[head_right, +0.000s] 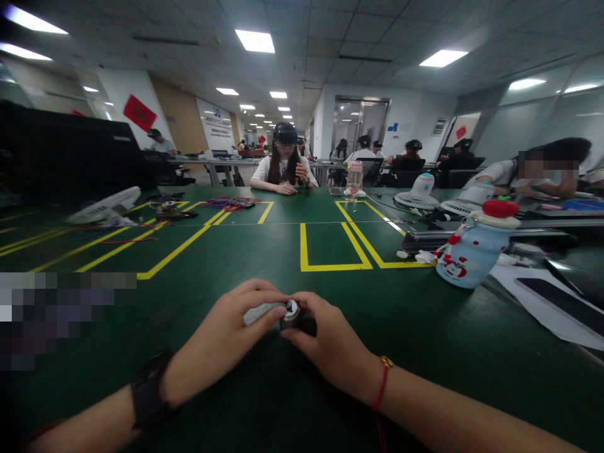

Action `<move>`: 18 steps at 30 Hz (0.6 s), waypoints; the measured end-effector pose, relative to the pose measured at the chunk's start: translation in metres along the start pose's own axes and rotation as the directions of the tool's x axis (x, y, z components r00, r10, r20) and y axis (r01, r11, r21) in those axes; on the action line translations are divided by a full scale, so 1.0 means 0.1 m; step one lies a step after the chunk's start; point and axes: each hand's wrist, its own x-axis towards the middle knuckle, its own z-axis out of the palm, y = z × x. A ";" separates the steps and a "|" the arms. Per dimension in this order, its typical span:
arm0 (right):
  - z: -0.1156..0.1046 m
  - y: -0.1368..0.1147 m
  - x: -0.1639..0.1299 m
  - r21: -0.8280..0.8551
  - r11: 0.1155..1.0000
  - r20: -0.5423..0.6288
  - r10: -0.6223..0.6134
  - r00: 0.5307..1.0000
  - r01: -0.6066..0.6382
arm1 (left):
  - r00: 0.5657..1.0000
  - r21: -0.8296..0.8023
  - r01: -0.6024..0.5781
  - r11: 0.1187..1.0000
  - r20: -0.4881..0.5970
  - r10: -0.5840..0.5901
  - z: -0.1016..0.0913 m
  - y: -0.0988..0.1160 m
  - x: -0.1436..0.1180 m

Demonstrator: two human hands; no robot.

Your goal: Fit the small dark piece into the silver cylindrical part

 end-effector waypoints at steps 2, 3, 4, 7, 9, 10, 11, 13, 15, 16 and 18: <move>-0.01 -0.03 0.01 0.005 1.000 0.007 -0.013 1.000 0.013 | 1.000 -0.035 0.007 0.999 -0.016 -0.007 0.03 0.07 0.08; -0.01 -0.04 0.01 0.003 1.000 0.004 -0.020 1.000 0.020 | 0.999 -0.055 0.015 0.998 -0.035 -0.017 0.03 0.08 0.09; -0.02 -0.05 0.00 -0.002 1.000 -0.005 -0.028 1.000 0.028 | 0.998 -0.074 0.024 0.997 -0.059 -0.028 0.01 0.07 0.10; -0.03 -0.07 0.00 -0.023 0.999 -0.034 -0.047 0.998 0.046 | 0.993 -0.087 0.067 0.994 -0.089 -0.074 -0.05 -0.03 0.03; -0.02 -0.06 -0.01 -0.030 0.998 -0.040 -0.049 0.998 0.048 | 0.994 -0.046 0.103 0.994 -0.025 -0.104 -0.05 -0.14 -0.04; -0.02 -0.05 -0.02 -0.034 0.998 -0.039 -0.046 0.998 0.045 | 0.994 -0.015 0.111 0.994 0.023 -0.111 -0.03 -0.19 -0.07; -0.01 -0.04 -0.02 -0.040 0.998 -0.040 -0.042 0.998 0.040 | 0.991 0.021 0.109 0.994 0.069 -0.111 0.00 -0.24 -0.10; 0.01 -0.02 -0.03 -0.061 0.998 -0.040 -0.035 0.999 0.032 | 0.987 0.084 0.086 0.993 0.131 -0.097 0.07 -0.30 -0.13; 0.01 0.00 -0.04 -0.082 0.996 -0.020 -0.040 0.999 0.038 | 0.983 0.114 0.073 0.991 0.157 -0.091 0.11 -0.33 -0.14; 0.00 0.00 -0.04 -0.087 0.995 -0.004 -0.043 0.999 0.043 | 0.982 0.108 0.078 0.991 0.161 -0.094 0.11 -0.33 -0.14; -0.09 0.01 -0.04 -0.101 0.994 0.012 -0.037 0.999 0.038 | 0.982 0.072 0.096 0.993 0.157 -0.106 0.05 -0.34 -0.15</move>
